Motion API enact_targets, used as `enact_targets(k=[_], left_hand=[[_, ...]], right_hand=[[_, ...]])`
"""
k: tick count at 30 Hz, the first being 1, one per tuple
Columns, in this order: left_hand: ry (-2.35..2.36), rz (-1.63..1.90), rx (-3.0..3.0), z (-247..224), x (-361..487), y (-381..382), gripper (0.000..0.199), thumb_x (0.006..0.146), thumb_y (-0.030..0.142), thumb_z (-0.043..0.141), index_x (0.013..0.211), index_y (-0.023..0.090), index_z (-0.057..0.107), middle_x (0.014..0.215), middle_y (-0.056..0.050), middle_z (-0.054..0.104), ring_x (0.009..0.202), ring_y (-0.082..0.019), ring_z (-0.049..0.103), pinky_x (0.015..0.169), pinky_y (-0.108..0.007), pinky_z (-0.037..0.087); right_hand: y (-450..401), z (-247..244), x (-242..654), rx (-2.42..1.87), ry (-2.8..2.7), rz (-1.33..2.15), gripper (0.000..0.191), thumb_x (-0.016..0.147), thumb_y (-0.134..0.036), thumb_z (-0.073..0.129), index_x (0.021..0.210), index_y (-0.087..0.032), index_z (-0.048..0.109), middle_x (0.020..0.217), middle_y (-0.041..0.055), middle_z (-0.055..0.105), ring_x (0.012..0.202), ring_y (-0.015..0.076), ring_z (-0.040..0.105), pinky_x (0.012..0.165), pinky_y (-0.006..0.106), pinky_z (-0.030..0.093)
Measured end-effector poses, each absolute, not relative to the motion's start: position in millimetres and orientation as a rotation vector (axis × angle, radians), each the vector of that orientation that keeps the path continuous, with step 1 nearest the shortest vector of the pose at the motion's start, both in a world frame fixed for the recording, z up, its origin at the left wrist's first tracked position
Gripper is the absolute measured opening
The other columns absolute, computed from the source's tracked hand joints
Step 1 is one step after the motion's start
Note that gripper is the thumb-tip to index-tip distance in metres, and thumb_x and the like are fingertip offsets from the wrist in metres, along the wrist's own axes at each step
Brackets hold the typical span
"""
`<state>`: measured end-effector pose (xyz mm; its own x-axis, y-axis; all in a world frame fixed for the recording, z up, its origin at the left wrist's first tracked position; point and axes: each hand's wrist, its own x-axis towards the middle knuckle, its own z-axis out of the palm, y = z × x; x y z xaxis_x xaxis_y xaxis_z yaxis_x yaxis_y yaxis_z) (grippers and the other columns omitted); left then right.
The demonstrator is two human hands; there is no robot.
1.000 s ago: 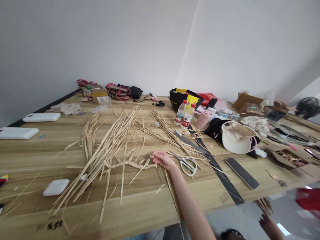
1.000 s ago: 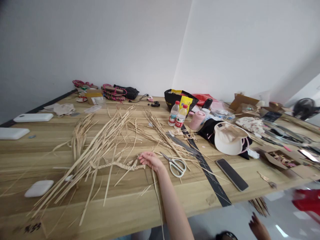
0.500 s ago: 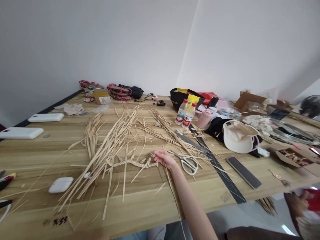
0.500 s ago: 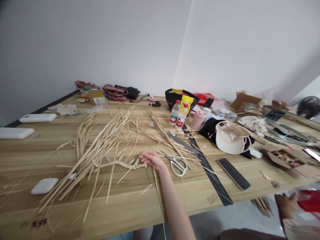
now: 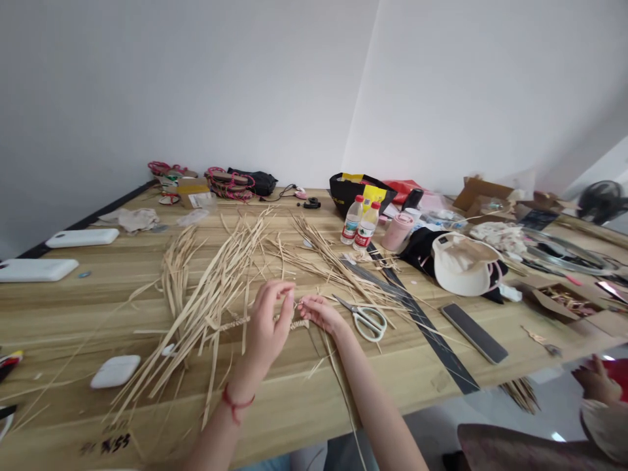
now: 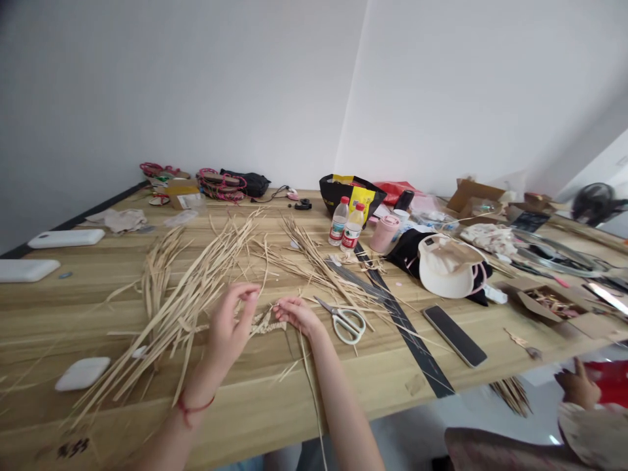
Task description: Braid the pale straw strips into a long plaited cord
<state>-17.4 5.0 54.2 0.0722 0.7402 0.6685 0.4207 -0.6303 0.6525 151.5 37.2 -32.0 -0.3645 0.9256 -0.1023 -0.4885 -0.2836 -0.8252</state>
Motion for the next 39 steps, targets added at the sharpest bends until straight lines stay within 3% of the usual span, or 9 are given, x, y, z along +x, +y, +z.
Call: enact_targets(k=[3, 7, 11, 18, 25, 28, 31, 34, 39], left_hand=[[1.202, 1.251, 1.975, 35, -25, 19, 0.024, 0.088, 0.037, 0.051, 0.105, 0.021, 0.058, 0.099, -0.006, 0.063, 0.098, -0.02, 0.058, 0.088, -0.037, 0.048], [0.975, 0.907, 1.838, 13, -26, 31, 0.032, 0.079, 0.04, 0.063, 0.103, 0.02, 0.059, 0.1, -0.005, 0.065, 0.091, -0.019, 0.061, 0.081, -0.032, 0.05], [0.896, 0.95, 1.74, 6, -19, 32, 0.027, 0.08, 0.035, 0.061, 0.101, 0.018, 0.059, 0.097, -0.006, 0.067, 0.085, -0.017, 0.064, 0.075, -0.03, 0.053], [0.964, 1.077, 1.706, -4, -21, 36, 0.031, 0.083, 0.028, 0.055, 0.113, 0.019, 0.059, 0.099, -0.008, 0.068, 0.09, -0.019, 0.065, 0.083, -0.035, 0.053], [0.941, 1.185, 1.721, -16, -16, 32, 0.023, 0.083, 0.026, 0.058, 0.104, 0.02, 0.053, 0.098, -0.005, 0.064, 0.091, -0.016, 0.064, 0.083, -0.031, 0.052], [0.939, 1.165, 1.772, -18, -16, 31, 0.014, 0.085, 0.025, 0.055, 0.098, 0.019, 0.055, 0.096, -0.004, 0.065, 0.087, -0.015, 0.065, 0.08, -0.029, 0.053], [0.972, 1.173, 1.866, -21, -17, 31, 0.012, 0.086, 0.023, 0.054, 0.096, 0.019, 0.058, 0.094, -0.004, 0.066, 0.085, -0.015, 0.065, 0.078, -0.029, 0.054], [1.011, 1.266, 1.899, -22, -17, 31, 0.014, 0.086, 0.023, 0.054, 0.098, 0.019, 0.06, 0.093, -0.005, 0.067, 0.083, -0.016, 0.066, 0.075, -0.029, 0.055], [1.083, 1.368, 1.997, -20, -17, 27, 0.014, 0.088, 0.022, 0.051, 0.098, 0.021, 0.061, 0.093, -0.004, 0.067, 0.086, -0.016, 0.065, 0.077, -0.03, 0.053]], right_hand=[[37, -32, 152, -0.753, -0.893, 1.792, 0.023, 0.067, -0.032, 0.077, 0.079, -0.015, 0.067, 0.073, 0.0024, 0.069, 0.059, 0.0093, 0.062, 0.058, 0.019, 0.049], [39, -33, 152, -0.779, -0.887, 1.717, 0.024, 0.066, -0.035, 0.078, 0.076, -0.016, 0.067, 0.069, 0.0009, 0.068, 0.057, 0.0095, 0.06, 0.057, 0.02, 0.047], [38, -33, 151, -0.79, -0.894, 1.662, 0.025, 0.065, -0.036, 0.078, 0.075, -0.015, 0.067, 0.068, 0.0004, 0.066, 0.056, 0.0097, 0.057, 0.058, 0.022, 0.046], [36, -31, 155, -0.888, -1.035, 1.494, 0.026, 0.063, -0.037, 0.078, 0.077, -0.018, 0.068, 0.068, -0.0006, 0.065, 0.056, 0.0097, 0.055, 0.057, 0.022, 0.045], [56, 15, 187, -1.059, -1.73, 1.403, 0.03, 0.069, -0.04, 0.071, 0.082, -0.014, 0.071, 0.069, 0.002, 0.067, 0.056, 0.0111, 0.054, 0.057, 0.024, 0.043], [62, 47, 184, -1.109, -2.124, 1.208, 0.021, 0.076, -0.031, 0.065, 0.085, -0.014, 0.072, 0.074, 0.0033, 0.069, 0.061, 0.0128, 0.057, 0.062, 0.024, 0.044], [54, 68, 170, -1.267, -2.413, 0.696, 0.011, 0.075, -0.016, 0.062, 0.079, -0.014, 0.072, 0.077, 0.0056, 0.069, 0.072, 0.0159, 0.06, 0.07, 0.025, 0.044], [35, 71, 156, -1.466, -2.39, 0.256, 0.012, 0.077, -0.012, 0.059, 0.077, -0.015, 0.07, 0.084, 0.0102, 0.069, 0.086, 0.0198, 0.061, 0.076, 0.026, 0.042], [15, 47, 147, -1.701, -2.026, 0.282, 0.016, 0.082, -0.016, 0.053, 0.082, -0.016, 0.069, 0.079, 0.0101, 0.07, 0.074, 0.0194, 0.063, 0.068, 0.027, 0.042]])
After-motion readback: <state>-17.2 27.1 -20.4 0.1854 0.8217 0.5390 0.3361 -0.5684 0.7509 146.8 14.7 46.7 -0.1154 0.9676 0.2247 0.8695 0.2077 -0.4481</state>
